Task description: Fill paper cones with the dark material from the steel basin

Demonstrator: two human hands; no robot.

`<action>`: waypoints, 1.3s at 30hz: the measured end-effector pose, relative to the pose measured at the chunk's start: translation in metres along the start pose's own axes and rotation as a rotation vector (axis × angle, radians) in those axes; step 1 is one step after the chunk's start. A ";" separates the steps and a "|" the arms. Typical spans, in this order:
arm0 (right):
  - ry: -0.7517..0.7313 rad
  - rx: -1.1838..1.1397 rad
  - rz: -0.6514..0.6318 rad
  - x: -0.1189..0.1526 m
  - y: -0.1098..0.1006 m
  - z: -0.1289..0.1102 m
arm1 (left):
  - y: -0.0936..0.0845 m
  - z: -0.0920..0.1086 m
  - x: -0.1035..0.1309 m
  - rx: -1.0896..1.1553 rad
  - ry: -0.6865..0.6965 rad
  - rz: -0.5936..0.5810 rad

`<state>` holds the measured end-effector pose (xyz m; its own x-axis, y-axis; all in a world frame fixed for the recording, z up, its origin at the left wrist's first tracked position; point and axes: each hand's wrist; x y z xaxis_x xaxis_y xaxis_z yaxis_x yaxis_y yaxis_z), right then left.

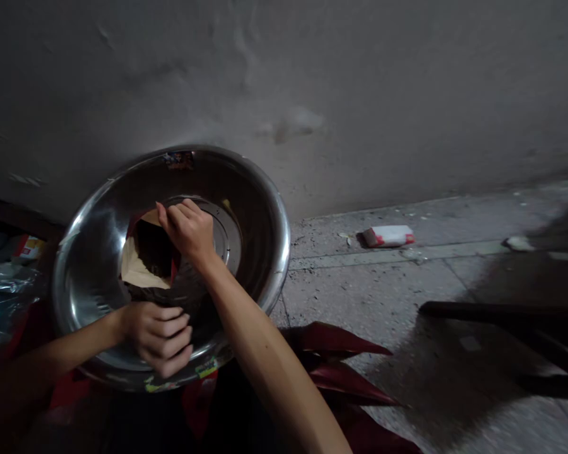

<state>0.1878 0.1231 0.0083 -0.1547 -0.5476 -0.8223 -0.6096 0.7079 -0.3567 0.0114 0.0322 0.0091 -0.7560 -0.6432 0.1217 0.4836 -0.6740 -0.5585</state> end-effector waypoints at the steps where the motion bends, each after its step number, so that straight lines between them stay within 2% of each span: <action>1: 0.011 0.010 -0.019 0.000 0.000 0.001 | 0.006 -0.012 -0.002 0.008 0.035 -0.164; 3: 0.022 0.022 -0.044 -0.001 0.001 0.002 | 0.018 -0.036 -0.014 -0.035 0.084 -0.379; 4: 0.025 0.024 -0.055 -0.001 0.001 0.002 | 0.023 -0.047 -0.022 -0.054 0.064 -0.395; 6: 0.033 0.027 -0.075 0.000 0.001 0.003 | 0.029 -0.065 -0.040 -0.067 -0.033 -0.319; 9: 0.044 0.034 -0.080 0.000 0.003 0.003 | 0.035 -0.079 -0.058 -0.031 -0.131 -0.259; 12: 0.058 0.028 -0.069 0.000 0.005 0.002 | 0.043 -0.082 -0.059 0.030 -0.150 -0.255; 15: 0.081 0.016 -0.068 0.000 0.006 0.002 | 0.060 -0.083 -0.048 0.106 -0.101 -0.304; 18: 0.079 0.011 -0.059 0.001 0.005 0.002 | 0.077 -0.083 -0.037 0.161 -0.115 -0.325; 21: 0.059 0.009 -0.054 0.001 0.004 0.002 | 0.084 -0.078 -0.031 0.228 -0.184 -0.328; 26: 0.039 0.018 -0.039 0.001 0.003 0.002 | 0.080 -0.057 -0.020 0.370 -0.303 -0.322; 31: 0.029 -0.008 -0.037 0.002 0.004 0.002 | 0.077 -0.032 -0.005 0.411 -0.356 -0.197; 34: 0.028 -0.007 -0.026 0.002 0.004 0.003 | 0.078 -0.026 -0.001 0.379 -0.408 -0.126; 39: 0.033 0.002 -0.035 0.003 0.002 0.001 | 0.072 -0.018 0.001 0.377 -0.480 -0.086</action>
Point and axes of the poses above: each hand's wrist, its own x-axis away from the middle knuckle, its own y-axis out of the palm, z = x × y, and after that the axes turned 5 degrees about x, right-handed
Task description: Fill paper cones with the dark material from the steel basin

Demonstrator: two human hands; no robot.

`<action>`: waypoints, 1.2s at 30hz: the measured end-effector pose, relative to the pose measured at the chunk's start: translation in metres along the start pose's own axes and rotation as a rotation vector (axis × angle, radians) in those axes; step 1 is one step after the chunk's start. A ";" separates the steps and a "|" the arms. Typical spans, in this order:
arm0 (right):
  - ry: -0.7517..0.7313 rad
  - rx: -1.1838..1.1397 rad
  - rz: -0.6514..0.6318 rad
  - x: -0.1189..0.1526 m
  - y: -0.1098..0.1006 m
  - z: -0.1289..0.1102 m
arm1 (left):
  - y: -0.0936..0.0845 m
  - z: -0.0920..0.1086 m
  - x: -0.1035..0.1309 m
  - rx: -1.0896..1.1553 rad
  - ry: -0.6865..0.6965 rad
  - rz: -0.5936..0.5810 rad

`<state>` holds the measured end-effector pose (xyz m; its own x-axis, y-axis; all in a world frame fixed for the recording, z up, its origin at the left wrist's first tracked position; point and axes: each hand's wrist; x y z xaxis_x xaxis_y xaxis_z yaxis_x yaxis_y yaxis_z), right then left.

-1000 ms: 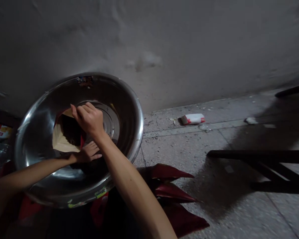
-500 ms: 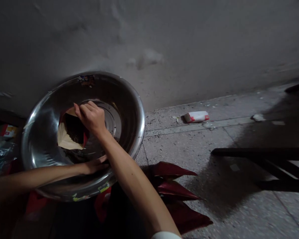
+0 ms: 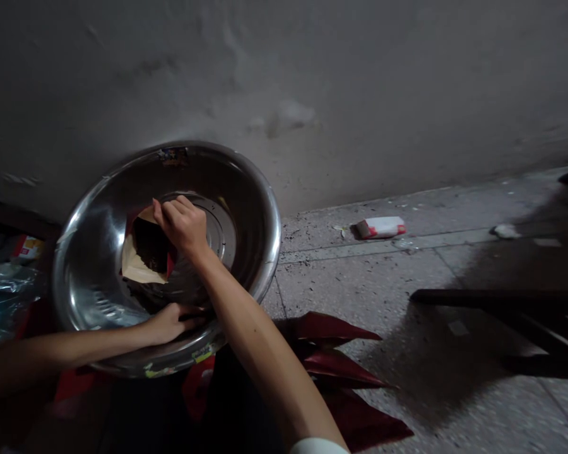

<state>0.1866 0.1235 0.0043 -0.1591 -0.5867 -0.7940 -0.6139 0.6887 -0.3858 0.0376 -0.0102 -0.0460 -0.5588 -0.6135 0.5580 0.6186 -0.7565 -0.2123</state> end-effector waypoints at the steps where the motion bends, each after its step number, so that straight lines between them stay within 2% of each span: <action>1: 0.004 0.003 -0.013 0.000 0.000 -0.001 | -0.001 0.002 0.002 0.038 -0.033 0.016; 5: 0.012 0.011 -0.052 0.002 0.001 -0.003 | -0.003 0.006 0.008 0.297 -0.198 0.169; 8: 0.013 0.013 -0.052 0.001 0.002 -0.003 | -0.002 0.007 0.010 0.454 -0.248 0.290; 14: 0.004 0.001 -0.048 0.001 0.001 -0.001 | 0.000 0.011 0.007 0.551 -0.312 0.408; 16: 0.000 0.000 -0.033 0.001 0.001 -0.001 | 0.002 0.018 0.006 0.554 -0.315 0.379; 19: -0.024 0.007 0.010 0.001 0.000 -0.001 | 0.006 0.037 0.010 0.618 -0.297 0.271; 21: -0.037 0.013 0.038 0.001 0.000 -0.001 | 0.008 0.056 0.018 0.653 -0.223 0.208; 24: -0.032 0.015 0.049 0.002 0.002 -0.001 | 0.003 0.093 0.032 0.622 -0.017 0.161; 26: -0.019 0.014 0.040 0.002 0.004 0.000 | -0.010 0.117 0.037 0.537 0.153 0.220; 28: -0.016 0.014 0.034 0.003 0.006 0.001 | -0.032 0.134 0.034 0.355 0.328 0.410; 30: -0.025 0.020 0.039 0.002 0.006 0.001 | -0.057 0.141 0.024 0.036 0.442 0.640; 31: -0.034 0.025 0.046 0.002 0.006 0.001 | -0.068 0.142 0.017 -0.161 0.457 0.710; 33: -0.052 0.034 0.064 0.001 0.005 0.001 | -0.085 0.137 0.005 -0.529 0.420 0.734; 36: -0.075 0.031 0.086 -0.001 0.002 -0.001 | -0.092 0.126 -0.004 -0.937 0.367 0.693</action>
<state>0.1848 0.1255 0.0044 -0.1516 -0.4923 -0.8572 -0.5763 0.7485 -0.3280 0.0523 0.0905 0.0721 -0.4856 -0.8645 -0.1299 0.2945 -0.0219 -0.9554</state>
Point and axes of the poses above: each hand's wrist, its own x-axis away from the middle knuckle, its own y-axis out of the palm, z = x × y, and after that the axes turned 5 degrees about x, right-handed
